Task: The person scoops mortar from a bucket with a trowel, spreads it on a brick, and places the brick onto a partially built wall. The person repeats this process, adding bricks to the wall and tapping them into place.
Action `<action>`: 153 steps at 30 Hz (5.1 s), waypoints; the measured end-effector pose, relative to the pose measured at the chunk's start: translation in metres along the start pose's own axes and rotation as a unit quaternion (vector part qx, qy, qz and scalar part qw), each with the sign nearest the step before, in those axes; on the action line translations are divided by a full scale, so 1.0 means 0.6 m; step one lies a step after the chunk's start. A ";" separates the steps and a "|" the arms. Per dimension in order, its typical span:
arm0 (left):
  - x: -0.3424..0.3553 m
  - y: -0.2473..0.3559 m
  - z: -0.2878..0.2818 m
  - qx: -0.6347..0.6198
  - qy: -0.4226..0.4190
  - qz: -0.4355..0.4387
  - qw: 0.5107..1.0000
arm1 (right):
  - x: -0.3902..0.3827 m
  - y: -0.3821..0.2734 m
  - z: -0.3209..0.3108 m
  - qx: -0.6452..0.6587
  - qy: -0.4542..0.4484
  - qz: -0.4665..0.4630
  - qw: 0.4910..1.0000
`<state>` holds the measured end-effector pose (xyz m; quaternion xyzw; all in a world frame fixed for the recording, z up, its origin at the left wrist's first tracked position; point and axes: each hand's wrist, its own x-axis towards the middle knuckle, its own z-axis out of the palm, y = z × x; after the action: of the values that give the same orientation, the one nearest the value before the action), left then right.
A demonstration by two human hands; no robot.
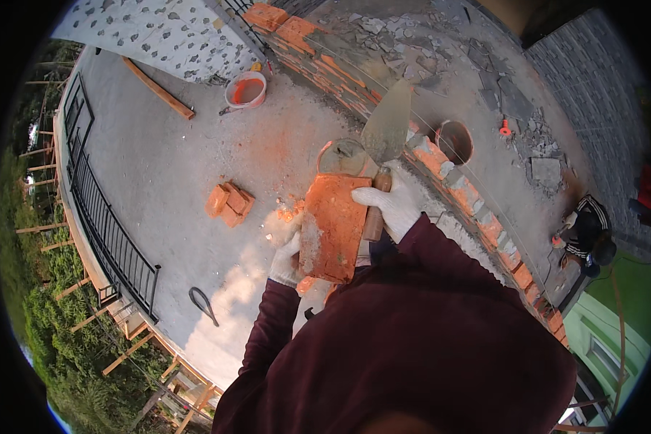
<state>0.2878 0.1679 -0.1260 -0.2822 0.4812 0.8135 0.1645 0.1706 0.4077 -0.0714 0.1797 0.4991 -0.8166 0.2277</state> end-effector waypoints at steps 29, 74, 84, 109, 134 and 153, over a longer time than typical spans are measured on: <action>0.751 0.415 0.509 0.711 -0.555 0.394 0.178 | 0.065 0.085 0.113 0.201 0.692 -0.159 0.674; 0.849 0.290 0.473 0.757 -0.535 0.365 0.086 | 0.229 0.031 0.248 -0.123 0.618 -0.046 0.775; 0.925 0.332 0.453 0.754 -0.564 0.237 0.238 | 0.390 -0.003 0.182 -0.346 0.602 -0.022 0.720; 0.967 0.335 0.434 0.722 -0.580 0.250 0.283 | 0.561 -0.002 0.146 -0.275 0.571 0.043 0.773; 1.007 0.331 0.394 0.674 -0.550 0.261 0.418 | 0.579 -0.033 0.162 -0.287 0.561 0.017 0.777; 0.990 0.343 0.414 0.675 -0.572 0.144 0.443 | 0.563 -0.029 0.150 -0.249 0.599 0.044 0.760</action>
<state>-0.3650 0.2834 -0.2568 0.5204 0.7093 0.2203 0.4213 -0.1258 0.2688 -0.1950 0.5908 0.7109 -0.3788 -0.0455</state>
